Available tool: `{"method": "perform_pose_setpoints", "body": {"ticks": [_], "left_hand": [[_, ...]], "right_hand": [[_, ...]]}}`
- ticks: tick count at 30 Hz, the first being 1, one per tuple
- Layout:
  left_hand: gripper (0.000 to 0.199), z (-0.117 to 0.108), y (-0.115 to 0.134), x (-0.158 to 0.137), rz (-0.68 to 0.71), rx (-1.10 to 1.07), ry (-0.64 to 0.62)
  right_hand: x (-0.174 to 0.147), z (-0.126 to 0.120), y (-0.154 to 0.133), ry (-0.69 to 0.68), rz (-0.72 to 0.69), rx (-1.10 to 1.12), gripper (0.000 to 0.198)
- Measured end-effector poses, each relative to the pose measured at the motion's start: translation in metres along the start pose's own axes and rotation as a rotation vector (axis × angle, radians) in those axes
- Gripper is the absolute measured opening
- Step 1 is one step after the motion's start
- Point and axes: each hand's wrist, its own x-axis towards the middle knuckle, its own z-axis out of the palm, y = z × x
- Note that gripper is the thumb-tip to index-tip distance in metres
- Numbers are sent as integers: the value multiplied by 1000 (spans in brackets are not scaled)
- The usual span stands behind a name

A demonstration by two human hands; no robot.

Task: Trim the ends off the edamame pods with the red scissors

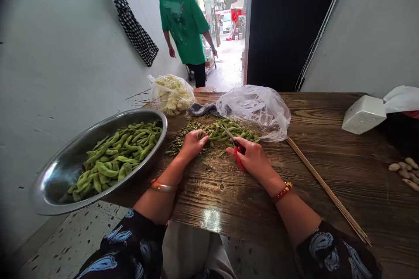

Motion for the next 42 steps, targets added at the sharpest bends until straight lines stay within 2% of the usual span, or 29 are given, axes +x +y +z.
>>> {"method": "perform_pose_setpoints", "body": {"ticks": [7,10,13,16,18,26,33,39,42], "left_hand": [[10,0,1,-2,12,29,-62],[3,-1,3,-3,8,-46,-19],[10,-4,5,-3,-43,-329,39],[22,-8,9,-6,-105,-681,-19],[28,-11,12,-8,-111,-794,-77],[27,-18,24,-13,-36,-730,-197],[28,-20,30,-17,71,-612,-226],[30,-17,31,-19,59,-630,-236],[31,-15,33,-19,9,-697,-213]], "right_hand": [[2,3,8,-5,10,-24,53],[1,3,9,0,4,-37,53],[1,2,6,7,6,-48,53],[1,0,4,16,18,-54,54],[1,0,4,14,24,-48,55],[2,2,10,-11,34,-18,56],[2,2,10,-18,19,-12,55],[2,1,6,-33,11,-3,52],[2,0,4,-6,23,-12,53]]}}
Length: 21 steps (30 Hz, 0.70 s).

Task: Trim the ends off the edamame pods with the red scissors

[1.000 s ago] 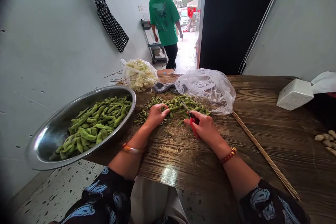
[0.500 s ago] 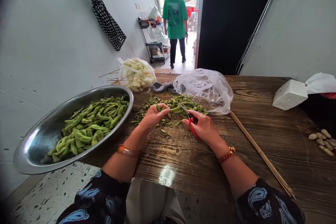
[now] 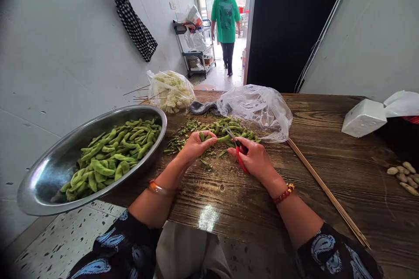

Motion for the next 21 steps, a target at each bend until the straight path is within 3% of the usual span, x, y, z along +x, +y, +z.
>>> {"method": "perform_pose_setpoints", "body": {"ticks": [4,7,12,14,18,21], "left_hand": [[32,2,2,-2,-74,-318,18],[33,3,4,-5,-135,-522,-169],[41,13,5,-12,-228,-505,-446],[44,18,6,-12,-237,-517,-428],[40,26,4,-11,-230,-706,-210],[37,27,2,-9,-239,-840,-144]], "right_hand": [[2,-1,6,81,24,-7,51],[3,0,10,139,21,-3,50],[1,1,7,163,6,-13,52],[0,3,5,153,-4,-21,52],[-3,8,3,144,-60,-46,51],[-5,11,1,129,-97,-79,49]]}}
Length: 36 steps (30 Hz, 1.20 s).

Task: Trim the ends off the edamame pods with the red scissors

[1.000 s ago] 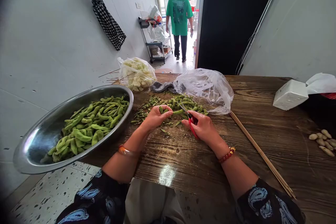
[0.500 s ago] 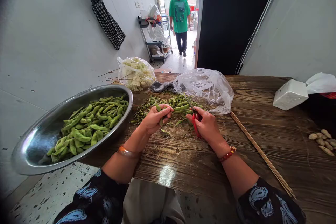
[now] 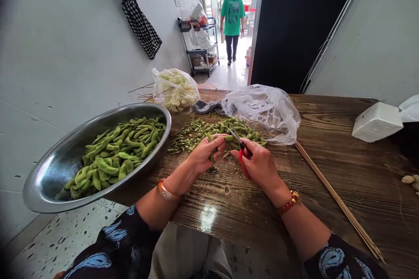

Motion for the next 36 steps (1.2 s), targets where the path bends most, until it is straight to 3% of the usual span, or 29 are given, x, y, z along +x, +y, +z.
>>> {"method": "perform_pose_setpoints", "body": {"ticks": [8,12,18,26,36], "left_hand": [[36,2,1,0,6,-43,64],[36,2,0,0,62,38,93],[39,1,-3,-1,72,322,-52],[44,2,5,-5,125,480,-14],[46,-2,2,-3,186,801,-194]], "right_hand": [[-3,1,-5,-70,-16,3,48],[-2,-1,-5,-67,32,3,50],[3,-6,1,-63,49,3,51],[3,-5,3,-174,-8,31,51],[2,-3,4,-227,-42,60,47]]}}
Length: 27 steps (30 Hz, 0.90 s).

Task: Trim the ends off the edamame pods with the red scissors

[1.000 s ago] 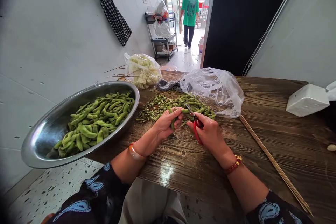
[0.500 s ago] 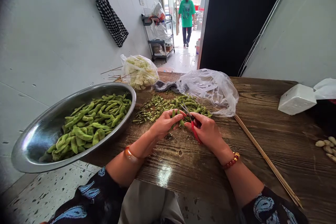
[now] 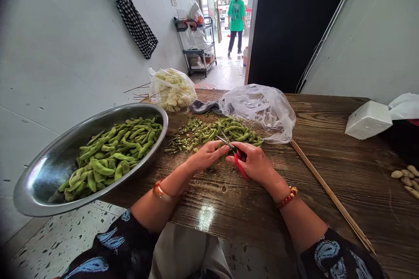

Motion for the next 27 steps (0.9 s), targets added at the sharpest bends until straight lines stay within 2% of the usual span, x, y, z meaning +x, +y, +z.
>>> {"method": "perform_pose_setpoints", "body": {"ticks": [4,12,18,20,24,27], "left_hand": [[45,1,-3,2,50,55,-9],[43,5,-6,1,47,10,-3],[43,4,-11,0,-128,20,-33],[42,4,-12,0,-140,12,-24],[38,4,-13,-2,-91,15,49],[38,5,-3,-5,-75,133,229]], "right_hand": [[-1,3,3,11,-5,-16,47],[-3,4,-1,-6,32,-52,41],[-3,2,-3,-16,47,-77,40],[-3,3,-2,-31,38,-79,39],[-4,5,5,-18,49,-87,44],[-3,4,12,41,87,-81,52]]}}
